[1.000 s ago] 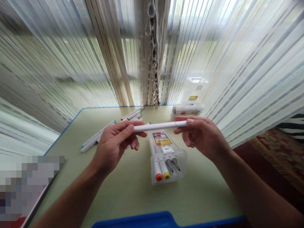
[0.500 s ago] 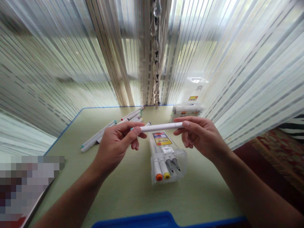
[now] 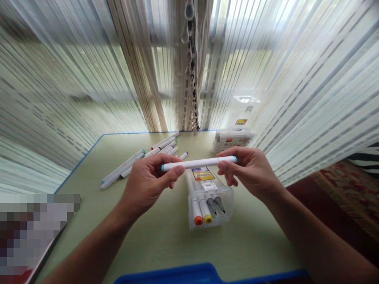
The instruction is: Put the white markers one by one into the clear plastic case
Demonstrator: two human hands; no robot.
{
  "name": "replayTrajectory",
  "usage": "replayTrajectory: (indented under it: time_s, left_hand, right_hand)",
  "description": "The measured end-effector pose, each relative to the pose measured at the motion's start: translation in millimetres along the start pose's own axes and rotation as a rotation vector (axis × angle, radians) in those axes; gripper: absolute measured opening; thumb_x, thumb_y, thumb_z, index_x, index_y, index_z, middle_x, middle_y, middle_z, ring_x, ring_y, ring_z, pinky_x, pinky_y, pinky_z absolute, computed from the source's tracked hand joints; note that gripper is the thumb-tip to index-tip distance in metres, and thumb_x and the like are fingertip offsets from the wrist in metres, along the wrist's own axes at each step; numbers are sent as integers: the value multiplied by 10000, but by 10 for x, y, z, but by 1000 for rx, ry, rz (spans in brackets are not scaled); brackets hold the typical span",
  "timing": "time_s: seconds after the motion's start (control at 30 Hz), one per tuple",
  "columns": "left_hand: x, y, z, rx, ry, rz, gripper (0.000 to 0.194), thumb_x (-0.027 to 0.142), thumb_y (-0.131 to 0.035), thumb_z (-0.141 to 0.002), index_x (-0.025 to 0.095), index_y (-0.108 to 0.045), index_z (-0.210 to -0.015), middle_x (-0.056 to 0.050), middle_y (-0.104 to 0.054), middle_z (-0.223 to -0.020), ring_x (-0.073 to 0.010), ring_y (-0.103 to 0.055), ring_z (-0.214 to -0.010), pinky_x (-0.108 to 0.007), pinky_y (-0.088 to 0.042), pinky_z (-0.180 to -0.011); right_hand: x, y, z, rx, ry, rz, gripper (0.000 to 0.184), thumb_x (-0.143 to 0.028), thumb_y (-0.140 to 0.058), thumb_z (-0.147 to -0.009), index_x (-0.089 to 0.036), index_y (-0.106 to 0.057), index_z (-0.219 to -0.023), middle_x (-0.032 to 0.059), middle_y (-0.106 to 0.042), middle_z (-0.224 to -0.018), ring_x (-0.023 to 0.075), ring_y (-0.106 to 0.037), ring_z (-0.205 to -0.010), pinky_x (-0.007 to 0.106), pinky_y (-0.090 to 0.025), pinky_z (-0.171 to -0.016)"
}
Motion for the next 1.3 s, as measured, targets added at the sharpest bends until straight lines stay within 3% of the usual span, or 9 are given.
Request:
replayTrajectory:
  time_s: [0.23,0.57,0.83,1.3]
  left_hand:
    - [56,-29,1,3,-21,-49,184,245,-836,-728,131,-757,-848,23,-641,-566,-64,-539,-467,-139,-430,-426]
    - [36,29,-2,17,-11,-84,242,327,-798,-786,140,-784,-940,-8,-673,-604,-80,-539,-482,-178,-431,-452]
    - [7,24,-9,-3,-14,66,211,287,-777,-814,146,-765,-970,-36,-713,-721,-94,-558,-513,-212,-450,-472]
    - [-48,6,-23,-40,49,301,180,249,-695,-875,134,-759,-997,-68,-742,-751,-98,-567,-519,-227,-452,-505]
  right_hand:
    - [-23,12,2,35,19,54,176,-222,-865,-730,-168,-773,-870,4,-707,-635,69,-576,-416,149,-444,-365]
    - [9,-4,-4,-1,-46,-66,172,-286,-807,-810,-161,-780,-925,39,-744,-710,79,-605,-429,161,-443,-365]
    - [-23,-35,-10,7,-75,-150,181,-290,-788,-810,-155,-791,-930,70,-768,-720,86,-590,-386,165,-407,-330]
    - [19,-14,-5,-11,-122,-224,229,-267,-701,-829,-134,-776,-999,102,-785,-754,115,-602,-380,189,-400,-312]
Point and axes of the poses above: each hand's wrist, its own z-axis away from the middle knuckle, its own y-axis out of the back of the hand, x = y × z, the point moved 8 cm from there along -z, towards the middle knuckle
